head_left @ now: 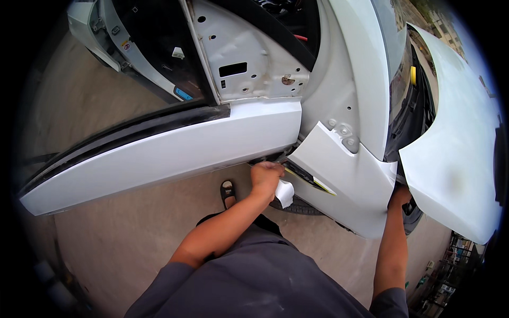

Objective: The person removes a plastic trim piece from the front door area of a white car using a pry tool and a cloth. They then use pliers to pull out a wire or clip from the door hinge area. Finally, they handle a black plastic part and a small white fastener, appearing to prepare for reassembly.

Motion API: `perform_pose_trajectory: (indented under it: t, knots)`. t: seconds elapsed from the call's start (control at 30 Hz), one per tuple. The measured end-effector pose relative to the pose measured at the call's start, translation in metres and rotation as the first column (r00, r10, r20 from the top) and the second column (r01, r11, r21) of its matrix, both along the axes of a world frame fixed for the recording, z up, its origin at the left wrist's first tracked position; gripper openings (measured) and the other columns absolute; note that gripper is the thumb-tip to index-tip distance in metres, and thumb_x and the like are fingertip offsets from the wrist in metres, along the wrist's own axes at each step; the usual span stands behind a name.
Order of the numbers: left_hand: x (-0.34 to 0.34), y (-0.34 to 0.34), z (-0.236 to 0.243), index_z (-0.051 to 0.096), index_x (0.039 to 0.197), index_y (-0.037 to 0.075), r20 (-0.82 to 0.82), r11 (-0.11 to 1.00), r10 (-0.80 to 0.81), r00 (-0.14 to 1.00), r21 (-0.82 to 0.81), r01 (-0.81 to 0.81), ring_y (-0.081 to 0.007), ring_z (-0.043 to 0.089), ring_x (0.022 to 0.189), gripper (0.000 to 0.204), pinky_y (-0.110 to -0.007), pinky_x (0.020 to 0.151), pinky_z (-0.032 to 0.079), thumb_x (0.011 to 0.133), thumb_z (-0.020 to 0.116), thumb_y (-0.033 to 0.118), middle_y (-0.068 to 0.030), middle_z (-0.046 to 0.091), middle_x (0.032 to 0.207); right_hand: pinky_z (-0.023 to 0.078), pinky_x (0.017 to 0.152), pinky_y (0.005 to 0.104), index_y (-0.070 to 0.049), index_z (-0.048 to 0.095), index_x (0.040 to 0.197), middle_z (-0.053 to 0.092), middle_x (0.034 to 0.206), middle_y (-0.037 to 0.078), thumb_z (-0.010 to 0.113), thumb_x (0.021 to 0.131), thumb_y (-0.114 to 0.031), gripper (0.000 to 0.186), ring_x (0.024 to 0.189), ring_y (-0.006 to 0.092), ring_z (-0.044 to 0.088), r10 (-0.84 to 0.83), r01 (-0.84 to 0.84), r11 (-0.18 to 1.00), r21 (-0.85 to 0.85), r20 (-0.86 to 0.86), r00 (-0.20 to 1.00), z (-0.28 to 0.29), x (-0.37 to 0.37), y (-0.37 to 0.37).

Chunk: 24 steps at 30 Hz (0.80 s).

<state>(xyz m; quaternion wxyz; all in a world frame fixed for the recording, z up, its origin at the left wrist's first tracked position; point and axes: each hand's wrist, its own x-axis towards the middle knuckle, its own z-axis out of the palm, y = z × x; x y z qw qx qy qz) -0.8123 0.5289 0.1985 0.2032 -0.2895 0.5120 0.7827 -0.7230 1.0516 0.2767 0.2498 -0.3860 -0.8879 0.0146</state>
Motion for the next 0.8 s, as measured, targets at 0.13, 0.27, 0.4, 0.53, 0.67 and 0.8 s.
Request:
perform_pose_trajectory:
  t: [0.13, 0.27, 0.4, 0.53, 0.67, 0.8]
  knots:
    - [0.0, -0.005, 0.002, 0.067, 0.076, -0.004, -0.012, 0.997, 0.01, 1.0, 0.075, -0.009, -0.0166, 0.06, 0.063, 0.003, -0.031, 0.06, 0.048, 0.078, 0.068, -0.004, -0.0096, 0.066, 0.072, 0.041, 0.105, 0.0396, -0.003, 0.056, 0.138, 0.059, 0.141, 0.015, 0.049, 0.104, -0.027, 0.042, 0.128, 0.0347, 0.054, -0.072, 0.056, 0.989, 0.136, 0.115, 0.991, -0.004, 0.004, 0.016]
    - [0.0, -0.006, 0.002, 0.067, 0.073, -0.003, -0.003, 0.989, 0.071, 0.997, 0.13, -0.07, -0.0156, 0.058, 0.059, 0.005, -0.03, 0.055, 0.045, 0.077, 0.069, -0.004, -0.0086, 0.065, 0.068, 0.04, 0.107, 0.0402, -0.006, 0.053, 0.142, 0.055, 0.145, 0.015, 0.05, 0.103, -0.026, 0.044, 0.131, 0.035, 0.052, -0.039, 0.007, 0.97, 0.245, 0.127, 0.991, -0.009, 0.007, 0.027]
    - [0.002, -0.004, -0.001, 0.066, 0.073, -0.002, 0.025, 0.977, 0.118, 0.993, 0.177, -0.121, -0.0152, 0.057, 0.058, 0.006, -0.029, 0.056, 0.045, 0.077, 0.069, -0.005, -0.0078, 0.064, 0.067, 0.039, 0.109, 0.04, -0.008, 0.051, 0.144, 0.053, 0.148, 0.014, 0.052, 0.101, -0.024, 0.046, 0.133, 0.0343, 0.05, -0.12, 0.052, 0.966, 0.253, 0.26, 0.958, -0.007, 0.007, 0.027]
    - [0.005, 0.001, -0.007, 0.066, 0.08, -0.002, 0.078, 0.944, 0.195, 0.978, 0.254, -0.208, -0.0158, 0.059, 0.062, 0.004, -0.031, 0.057, 0.048, 0.079, 0.068, -0.005, -0.0084, 0.064, 0.07, 0.038, 0.11, 0.04, -0.008, 0.051, 0.144, 0.053, 0.147, 0.014, 0.054, 0.1, -0.024, 0.047, 0.134, 0.0341, 0.048, -0.019, -0.04, 0.96, 0.277, 0.209, 0.978, -0.002, 0.004, 0.012]
    - [0.011, 0.004, -0.013, 0.066, 0.087, -0.002, 0.21, 0.839, 0.24, 0.948, 0.446, -0.311, -0.0178, 0.062, 0.068, 0.007, -0.032, 0.062, 0.052, 0.081, 0.068, -0.005, -0.0098, 0.065, 0.075, 0.039, 0.108, 0.0406, -0.007, 0.053, 0.142, 0.054, 0.145, 0.015, 0.054, 0.099, -0.024, 0.046, 0.132, 0.0348, 0.051, -0.072, -0.036, 0.926, 0.376, 0.27, 0.96, 0.001, 0.003, 0.008]
    - [0.017, 0.002, -0.01, 0.066, 0.089, -0.002, 0.23, 0.803, 0.245, 0.942, 0.497, -0.33, -0.0196, 0.064, 0.07, 0.008, -0.033, 0.067, 0.054, 0.082, 0.068, -0.006, -0.0111, 0.067, 0.077, 0.041, 0.105, 0.0417, -0.004, 0.056, 0.138, 0.058, 0.141, 0.017, 0.053, 0.1, -0.023, 0.042, 0.127, 0.0369, 0.054, -0.067, 0.016, 0.979, 0.202, 0.245, 0.967, 0.0, 0.001, 0.003]
